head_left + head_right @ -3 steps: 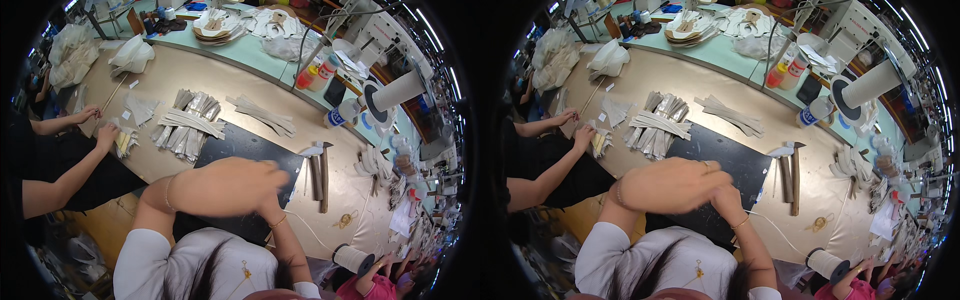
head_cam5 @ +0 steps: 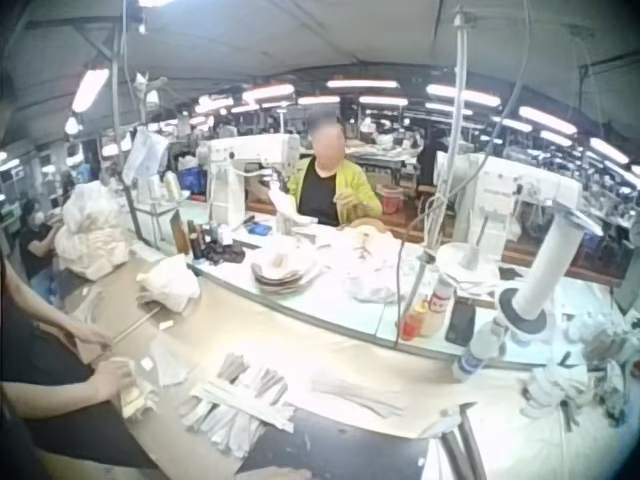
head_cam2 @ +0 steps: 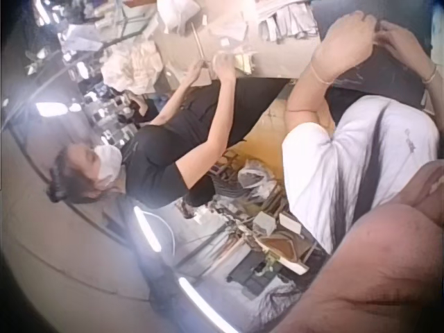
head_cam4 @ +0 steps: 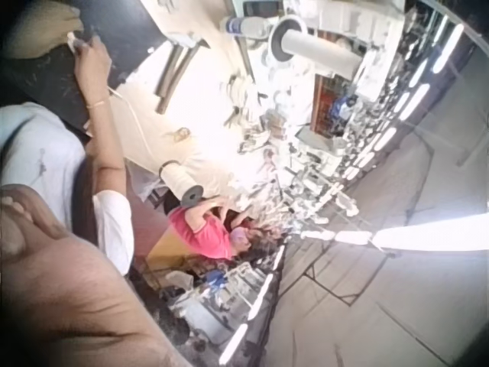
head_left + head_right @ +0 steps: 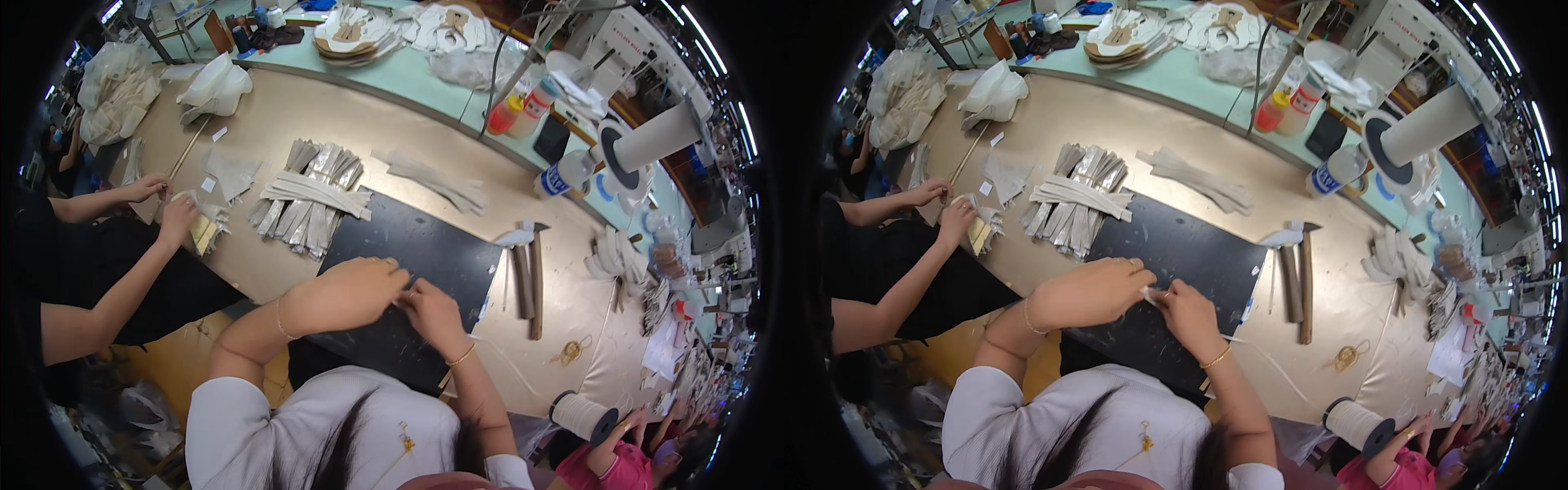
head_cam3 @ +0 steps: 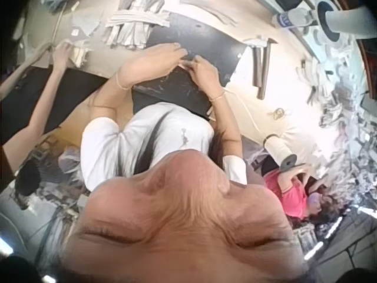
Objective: The person repeatedly wraps white thread around flat white fabric strips on a black cutting mat, then cuts the thread and sets the finished strip aside. The process is repeated multiple times with new strips taken from a pile on the table.
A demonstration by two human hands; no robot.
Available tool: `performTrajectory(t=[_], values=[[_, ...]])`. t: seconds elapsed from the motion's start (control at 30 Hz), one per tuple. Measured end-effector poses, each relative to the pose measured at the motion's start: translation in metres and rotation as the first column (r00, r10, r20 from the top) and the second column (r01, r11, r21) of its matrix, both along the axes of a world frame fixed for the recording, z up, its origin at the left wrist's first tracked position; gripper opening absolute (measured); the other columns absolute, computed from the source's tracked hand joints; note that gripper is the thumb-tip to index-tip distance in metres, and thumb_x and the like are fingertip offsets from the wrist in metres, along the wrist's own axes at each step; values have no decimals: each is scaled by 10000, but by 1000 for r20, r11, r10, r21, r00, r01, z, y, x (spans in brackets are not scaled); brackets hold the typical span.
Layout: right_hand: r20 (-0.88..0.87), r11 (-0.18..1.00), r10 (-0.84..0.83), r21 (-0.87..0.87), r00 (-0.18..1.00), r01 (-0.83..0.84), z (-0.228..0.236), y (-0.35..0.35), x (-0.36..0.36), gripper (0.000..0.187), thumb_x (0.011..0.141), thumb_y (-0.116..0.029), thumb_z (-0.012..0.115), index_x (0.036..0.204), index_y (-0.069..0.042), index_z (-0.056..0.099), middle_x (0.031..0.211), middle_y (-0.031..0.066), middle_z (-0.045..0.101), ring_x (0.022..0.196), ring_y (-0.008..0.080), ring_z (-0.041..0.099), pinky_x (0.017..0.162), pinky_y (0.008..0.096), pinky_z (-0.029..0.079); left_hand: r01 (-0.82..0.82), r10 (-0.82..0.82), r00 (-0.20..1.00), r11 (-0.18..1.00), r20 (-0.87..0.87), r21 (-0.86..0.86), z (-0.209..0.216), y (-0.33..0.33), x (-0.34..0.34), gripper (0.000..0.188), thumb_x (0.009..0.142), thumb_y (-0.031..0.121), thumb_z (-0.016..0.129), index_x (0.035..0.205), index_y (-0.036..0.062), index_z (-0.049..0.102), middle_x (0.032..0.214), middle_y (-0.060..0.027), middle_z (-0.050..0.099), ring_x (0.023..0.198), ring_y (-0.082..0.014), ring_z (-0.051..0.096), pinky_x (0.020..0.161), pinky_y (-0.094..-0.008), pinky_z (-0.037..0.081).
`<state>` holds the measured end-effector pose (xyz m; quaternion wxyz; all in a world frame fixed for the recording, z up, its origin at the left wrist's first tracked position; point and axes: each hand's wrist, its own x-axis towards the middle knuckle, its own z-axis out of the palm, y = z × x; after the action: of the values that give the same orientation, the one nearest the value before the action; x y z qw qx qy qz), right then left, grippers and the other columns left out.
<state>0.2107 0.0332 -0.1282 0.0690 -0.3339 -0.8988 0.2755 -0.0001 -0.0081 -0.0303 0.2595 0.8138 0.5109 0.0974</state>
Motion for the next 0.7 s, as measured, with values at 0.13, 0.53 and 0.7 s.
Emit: performTrajectory(t=[0.13, 0.53, 0.7], values=[[-28, 1000, -7, 4, 1000, 7, 4, 3, -8, 225, 884, -186, 696, 1089, -218, 785, 865, 70, 589, 833, 275, 669, 719, 405, 564, -203, 191, 978, 962, 81, 184, -65, -38, -14, 356, 908, 51, 645, 1258, -4, 612, 1253, -179, 597, 1159, -367, 585, 1005, -427, 477], [-85, 991, -105, -95, 991, 96, 1, 1, 1, 215, 907, -133, 678, 1100, -112, 770, 901, 65, 661, 851, 280, 680, 764, 396, 557, -148, 124, 989, 913, 85, 381, -116, -64, 10, 459, 834, 66, 691, 1281, 4, 609, 1330, -146, 589, 1279, -308, 547, 1074, -445, 448], [-70, 995, -89, 40, 994, 92, 1, -5, 5, 206, 863, -101, 704, 1057, -118, 771, 927, 39, 650, 879, 250, 673, 745, 383, 560, -105, 126, 992, 915, -30, 389, -122, -61, 12, 490, 831, 113, 708, 1302, 27, 605, 1340, -121, 591, 1296, -282, 532, 1086, -434, 435]])
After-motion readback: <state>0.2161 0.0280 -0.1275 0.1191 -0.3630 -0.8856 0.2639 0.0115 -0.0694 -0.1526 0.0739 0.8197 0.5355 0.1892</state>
